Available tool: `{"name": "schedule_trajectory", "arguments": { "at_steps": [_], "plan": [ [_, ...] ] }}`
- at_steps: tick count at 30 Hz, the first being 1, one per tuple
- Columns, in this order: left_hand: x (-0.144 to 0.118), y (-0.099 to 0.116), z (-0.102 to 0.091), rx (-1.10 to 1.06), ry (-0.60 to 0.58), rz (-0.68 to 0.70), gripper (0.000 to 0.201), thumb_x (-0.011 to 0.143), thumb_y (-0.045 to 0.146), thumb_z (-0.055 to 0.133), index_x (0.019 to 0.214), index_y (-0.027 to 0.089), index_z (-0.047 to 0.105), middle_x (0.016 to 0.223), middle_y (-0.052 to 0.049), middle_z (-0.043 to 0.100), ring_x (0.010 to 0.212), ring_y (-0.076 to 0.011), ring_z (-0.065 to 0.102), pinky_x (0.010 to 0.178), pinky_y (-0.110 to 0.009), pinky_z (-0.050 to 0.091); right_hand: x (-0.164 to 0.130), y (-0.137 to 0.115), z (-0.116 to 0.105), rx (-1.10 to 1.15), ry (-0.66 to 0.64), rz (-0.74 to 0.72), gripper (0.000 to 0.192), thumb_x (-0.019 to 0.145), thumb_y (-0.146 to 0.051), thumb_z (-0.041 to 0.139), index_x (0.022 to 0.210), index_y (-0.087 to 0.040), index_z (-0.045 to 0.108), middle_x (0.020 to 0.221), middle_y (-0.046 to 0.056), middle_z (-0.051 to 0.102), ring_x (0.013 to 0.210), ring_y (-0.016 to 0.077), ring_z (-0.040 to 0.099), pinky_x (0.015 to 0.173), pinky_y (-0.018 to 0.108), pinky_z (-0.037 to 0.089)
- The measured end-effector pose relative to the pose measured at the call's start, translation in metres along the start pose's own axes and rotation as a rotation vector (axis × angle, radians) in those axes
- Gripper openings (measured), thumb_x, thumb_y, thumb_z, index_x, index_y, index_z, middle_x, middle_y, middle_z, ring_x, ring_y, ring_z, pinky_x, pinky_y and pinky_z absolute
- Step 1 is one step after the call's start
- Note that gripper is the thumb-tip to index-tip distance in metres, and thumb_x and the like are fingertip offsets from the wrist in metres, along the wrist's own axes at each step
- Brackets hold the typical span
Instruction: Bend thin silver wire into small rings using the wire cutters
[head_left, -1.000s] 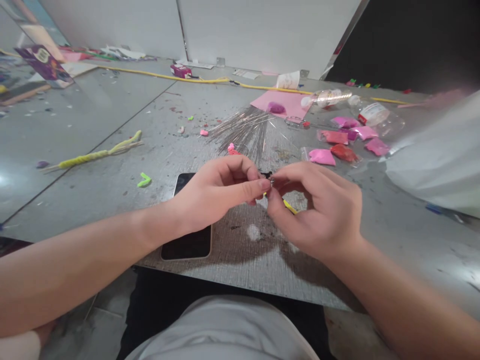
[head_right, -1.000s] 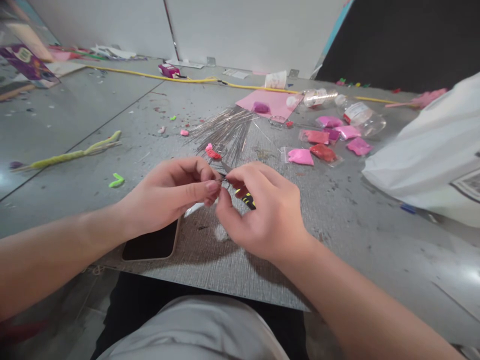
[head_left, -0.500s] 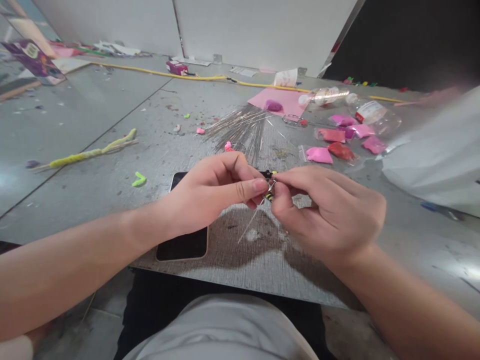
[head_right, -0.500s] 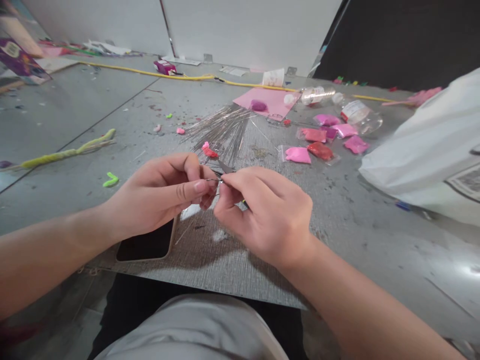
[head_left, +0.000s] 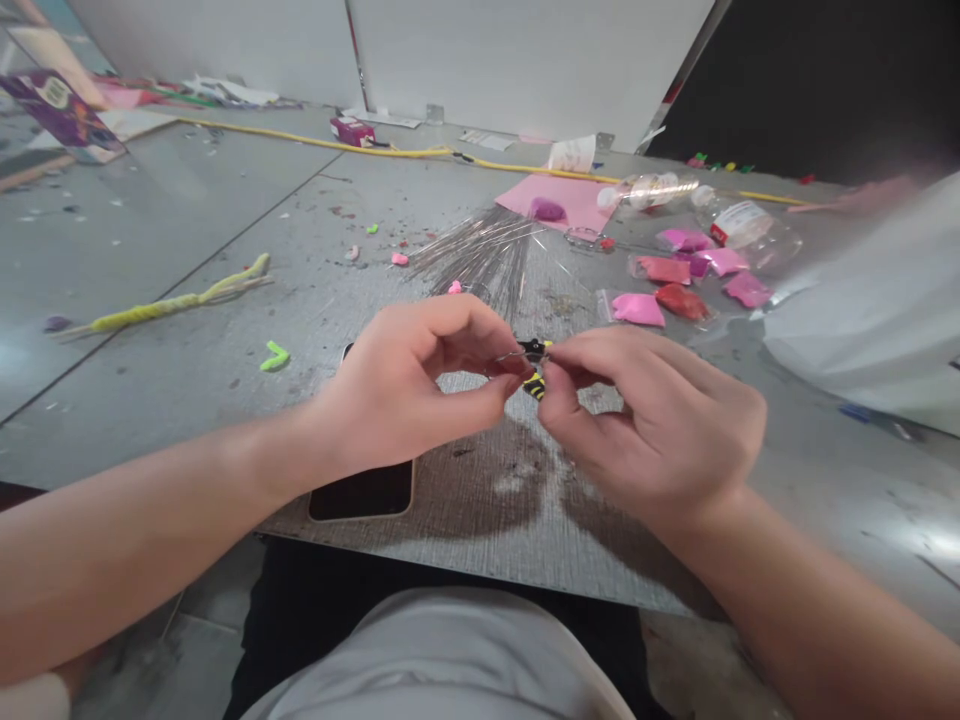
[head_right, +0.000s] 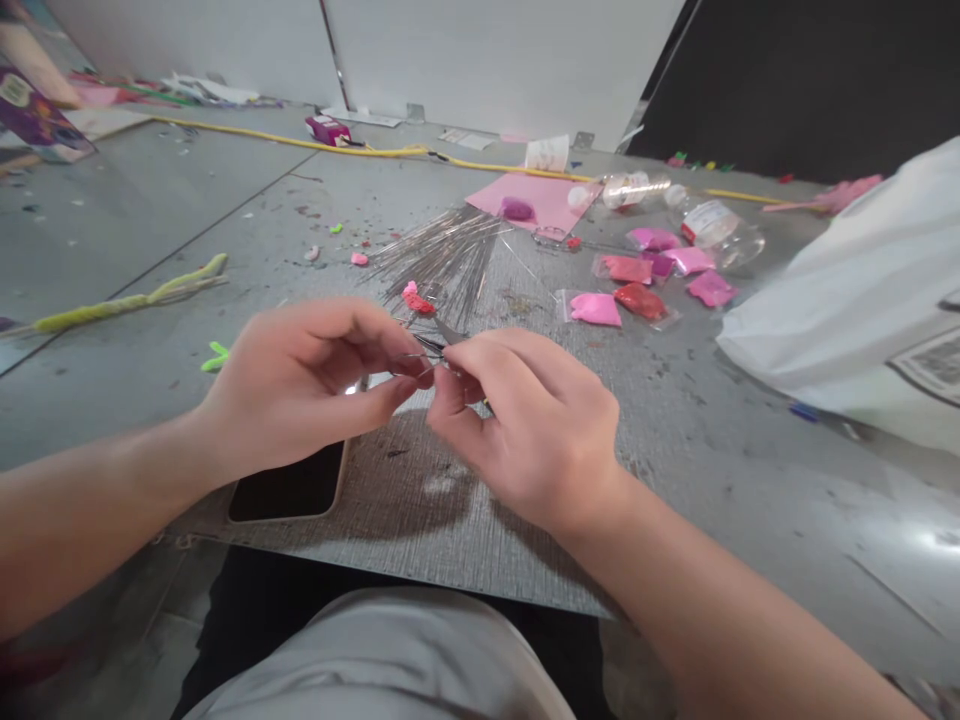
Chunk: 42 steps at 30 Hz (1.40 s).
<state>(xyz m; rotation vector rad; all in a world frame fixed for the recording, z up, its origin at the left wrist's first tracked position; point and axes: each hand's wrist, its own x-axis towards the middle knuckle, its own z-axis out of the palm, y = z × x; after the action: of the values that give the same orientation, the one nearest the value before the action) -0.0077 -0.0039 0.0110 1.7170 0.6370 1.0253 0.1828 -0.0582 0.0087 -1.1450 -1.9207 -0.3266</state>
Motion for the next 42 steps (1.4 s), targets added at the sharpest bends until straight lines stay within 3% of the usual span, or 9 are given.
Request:
{"name": "schedule_trajectory", "arguments": {
  "at_steps": [7,11,18,23,26,30,35,42],
  "plan": [
    [0.000,0.000,-0.006,0.096,-0.026,0.041,0.007,0.083,0.021,0.079,0.087,0.022,0.074,0.084,-0.002,0.077,0.077,-0.0173,0.072,0.068,-0.028,0.061,0.002,0.001,-0.007,0.130,-0.107,0.165,0.014,0.095,-0.020,0.059,0.086,-0.026,0.067,0.075,0.001,0.071,0.065,0.0162,0.064,0.062,0.032,0.054],
    [0.003,0.002,-0.010,0.087,-0.062,0.025,0.007,0.084,0.022,0.080,0.087,0.021,0.074,0.081,-0.003,0.076,0.073,-0.0162,0.072,0.059,-0.024,0.057,0.002,0.007,-0.010,0.346,-0.207,0.298,0.015,0.099,-0.024,0.056,0.089,-0.024,0.066,0.075,0.000,0.067,0.064,0.0138,0.061,0.057,0.028,0.050],
    [0.006,-0.001,-0.014,-0.078,-0.230,0.018,0.012,0.089,0.015,0.074,0.100,0.020,0.075,0.093,-0.004,0.079,0.083,-0.0175,0.077,0.079,-0.030,0.064,0.002,0.017,-0.010,0.879,-0.415,0.536,0.017,0.101,-0.033,0.056,0.095,-0.022,0.067,0.078,0.001,0.066,0.068,0.0140,0.062,0.057,0.026,0.051],
    [0.005,-0.003,-0.015,0.082,-0.267,0.163,0.016,0.090,0.014,0.072,0.102,0.023,0.078,0.096,-0.005,0.080,0.082,-0.0177,0.078,0.077,-0.029,0.064,0.005,0.020,-0.009,1.108,-0.575,0.668,0.020,0.097,-0.039,0.062,0.087,-0.021,0.065,0.077,0.002,0.066,0.063,0.0130,0.060,0.053,0.025,0.049],
    [0.004,-0.003,-0.016,0.110,-0.271,0.177,0.016,0.091,0.015,0.072,0.102,0.025,0.078,0.096,-0.003,0.080,0.081,-0.0173,0.077,0.074,-0.029,0.064,0.006,0.021,-0.007,1.230,-0.650,0.706,0.021,0.094,-0.040,0.066,0.085,-0.022,0.063,0.074,0.001,0.064,0.061,0.0127,0.057,0.051,0.024,0.047],
    [0.003,-0.004,-0.015,0.090,-0.253,0.135,0.014,0.091,0.015,0.071,0.102,0.024,0.076,0.095,-0.003,0.080,0.082,-0.0163,0.076,0.075,-0.027,0.064,0.005,0.021,-0.004,1.243,-0.627,0.794,0.023,0.093,-0.041,0.068,0.083,-0.022,0.062,0.077,0.001,0.063,0.066,0.0136,0.059,0.056,0.026,0.049],
    [0.005,-0.003,-0.014,-0.006,-0.192,0.026,0.011,0.085,0.020,0.080,0.094,0.020,0.074,0.088,-0.003,0.077,0.080,-0.0175,0.074,0.071,-0.028,0.061,0.004,0.016,-0.006,1.143,-0.569,0.780,0.020,0.096,-0.036,0.060,0.083,-0.022,0.063,0.081,0.003,0.065,0.067,0.0145,0.061,0.058,0.028,0.052],
    [0.006,-0.006,-0.016,0.043,-0.222,0.121,0.005,0.087,0.027,0.078,0.090,0.024,0.075,0.088,-0.005,0.074,0.080,-0.0192,0.072,0.067,-0.030,0.057,0.001,0.017,-0.005,1.304,-0.613,0.802,0.019,0.093,-0.034,0.065,0.079,-0.020,0.066,0.077,0.001,0.061,0.062,0.0121,0.055,0.056,0.028,0.049]
  ]
}}
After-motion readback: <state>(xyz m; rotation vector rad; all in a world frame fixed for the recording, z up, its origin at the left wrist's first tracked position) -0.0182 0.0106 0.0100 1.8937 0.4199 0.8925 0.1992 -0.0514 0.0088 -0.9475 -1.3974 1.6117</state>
